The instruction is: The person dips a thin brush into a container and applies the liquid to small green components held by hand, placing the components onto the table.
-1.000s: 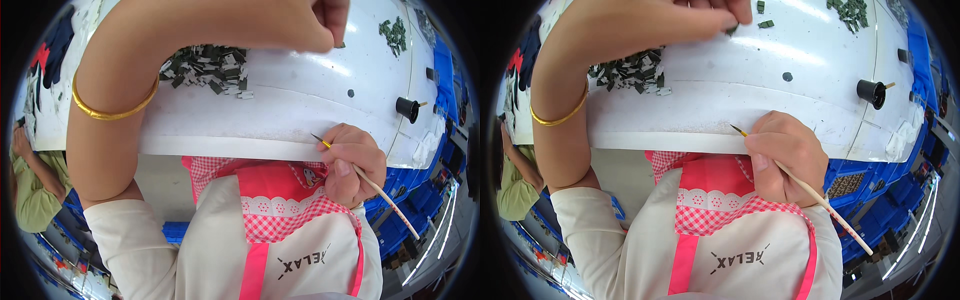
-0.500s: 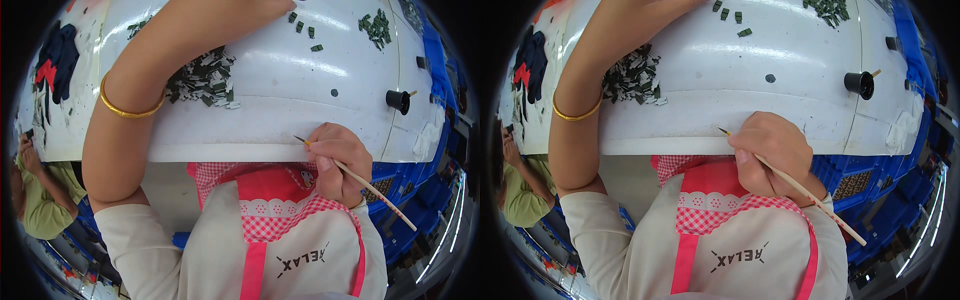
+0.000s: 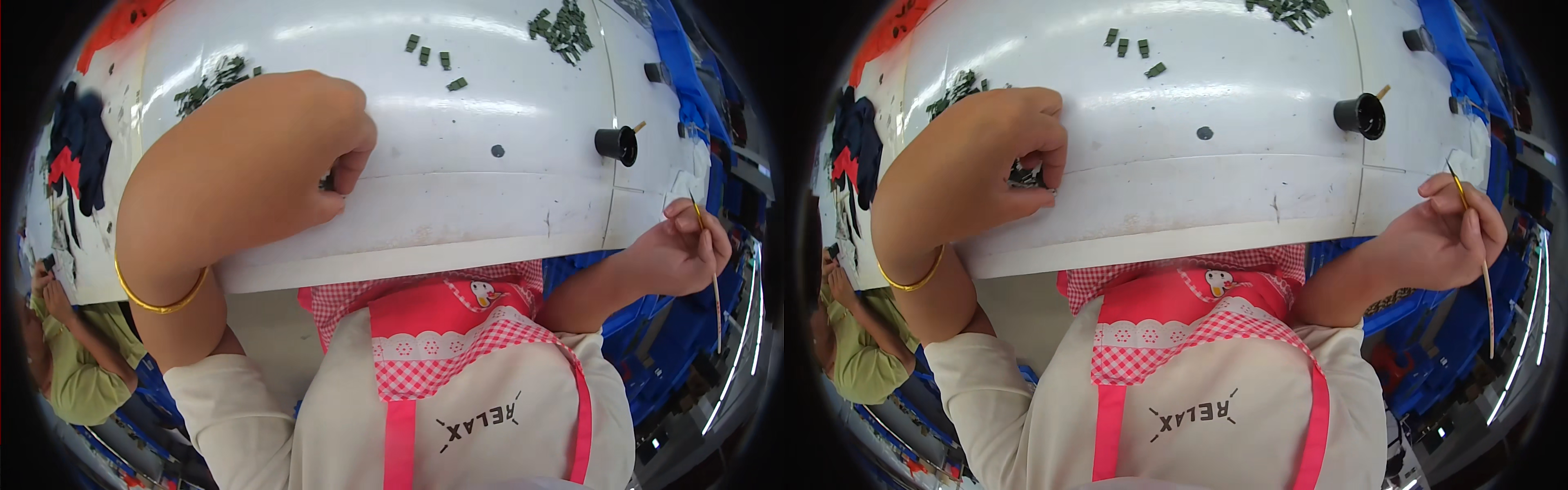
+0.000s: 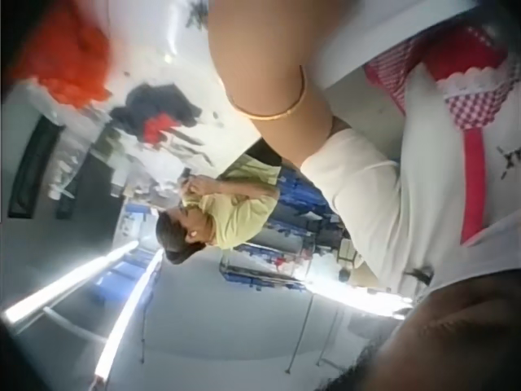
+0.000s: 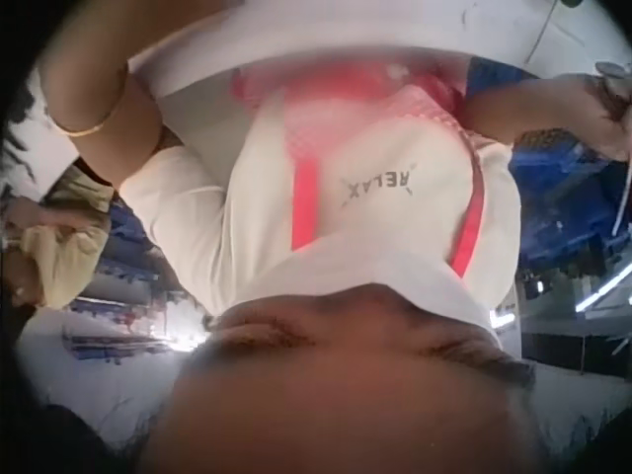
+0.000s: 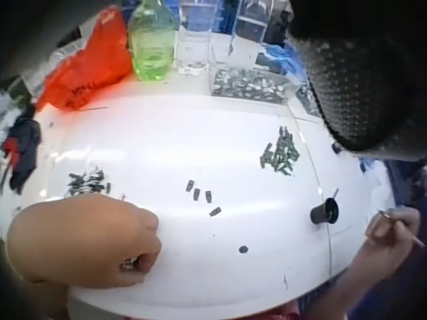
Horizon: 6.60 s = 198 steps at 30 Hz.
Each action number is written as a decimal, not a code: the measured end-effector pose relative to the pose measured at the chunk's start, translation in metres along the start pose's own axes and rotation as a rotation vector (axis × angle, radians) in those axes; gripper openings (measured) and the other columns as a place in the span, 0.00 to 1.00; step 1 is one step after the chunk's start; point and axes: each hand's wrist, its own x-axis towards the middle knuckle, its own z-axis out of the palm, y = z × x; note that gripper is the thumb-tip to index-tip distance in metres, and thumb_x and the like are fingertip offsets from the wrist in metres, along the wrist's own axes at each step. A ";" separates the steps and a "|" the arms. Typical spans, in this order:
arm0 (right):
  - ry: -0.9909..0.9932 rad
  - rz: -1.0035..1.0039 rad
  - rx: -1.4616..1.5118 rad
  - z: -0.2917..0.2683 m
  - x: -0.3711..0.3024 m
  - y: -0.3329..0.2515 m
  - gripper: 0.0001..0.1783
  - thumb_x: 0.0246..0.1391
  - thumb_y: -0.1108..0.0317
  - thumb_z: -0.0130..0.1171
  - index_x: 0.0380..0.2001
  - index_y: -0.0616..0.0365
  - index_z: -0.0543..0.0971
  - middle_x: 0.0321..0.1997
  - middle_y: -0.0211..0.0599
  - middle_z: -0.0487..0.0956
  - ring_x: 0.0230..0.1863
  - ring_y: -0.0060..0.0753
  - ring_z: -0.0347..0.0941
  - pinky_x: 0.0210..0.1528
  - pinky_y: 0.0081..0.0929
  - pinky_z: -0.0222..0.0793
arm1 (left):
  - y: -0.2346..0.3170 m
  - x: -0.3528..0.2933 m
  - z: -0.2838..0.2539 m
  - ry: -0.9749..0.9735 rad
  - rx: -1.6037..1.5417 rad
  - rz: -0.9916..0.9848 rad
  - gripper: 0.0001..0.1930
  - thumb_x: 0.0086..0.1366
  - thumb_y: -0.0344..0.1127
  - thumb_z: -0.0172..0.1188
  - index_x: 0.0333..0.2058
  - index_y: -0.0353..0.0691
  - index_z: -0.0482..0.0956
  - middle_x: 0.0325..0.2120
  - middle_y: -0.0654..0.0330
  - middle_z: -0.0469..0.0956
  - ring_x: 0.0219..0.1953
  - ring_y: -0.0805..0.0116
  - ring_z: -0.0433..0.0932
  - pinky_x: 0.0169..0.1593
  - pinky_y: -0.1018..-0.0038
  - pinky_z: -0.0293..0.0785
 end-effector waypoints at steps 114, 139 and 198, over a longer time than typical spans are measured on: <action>-0.709 0.373 0.237 0.112 -0.081 -0.047 0.07 0.48 0.84 0.52 0.34 0.68 0.74 0.22 0.39 0.73 0.21 0.30 0.69 0.25 0.25 0.66 | -0.012 0.020 -0.012 0.508 -0.441 -0.085 0.10 0.52 0.30 0.55 0.31 0.32 0.81 0.24 0.56 0.80 0.27 0.72 0.76 0.33 0.79 0.72; -0.673 0.315 0.260 0.111 -0.086 -0.042 0.07 0.46 0.84 0.51 0.30 0.68 0.75 0.19 0.38 0.72 0.18 0.30 0.67 0.22 0.24 0.65 | 0.033 -0.006 -0.038 -0.145 0.123 -0.297 0.05 0.53 0.31 0.58 0.30 0.41 0.77 0.27 0.61 0.75 0.36 0.64 0.74 0.40 0.69 0.72; -0.765 0.299 0.235 0.119 -0.087 -0.047 0.14 0.34 0.88 0.52 0.29 0.65 0.74 0.17 0.38 0.69 0.16 0.34 0.65 0.19 0.28 0.63 | 0.005 0.030 0.038 0.023 -0.462 0.236 0.06 0.48 0.30 0.57 0.25 0.35 0.80 0.22 0.56 0.78 0.25 0.65 0.76 0.29 0.72 0.71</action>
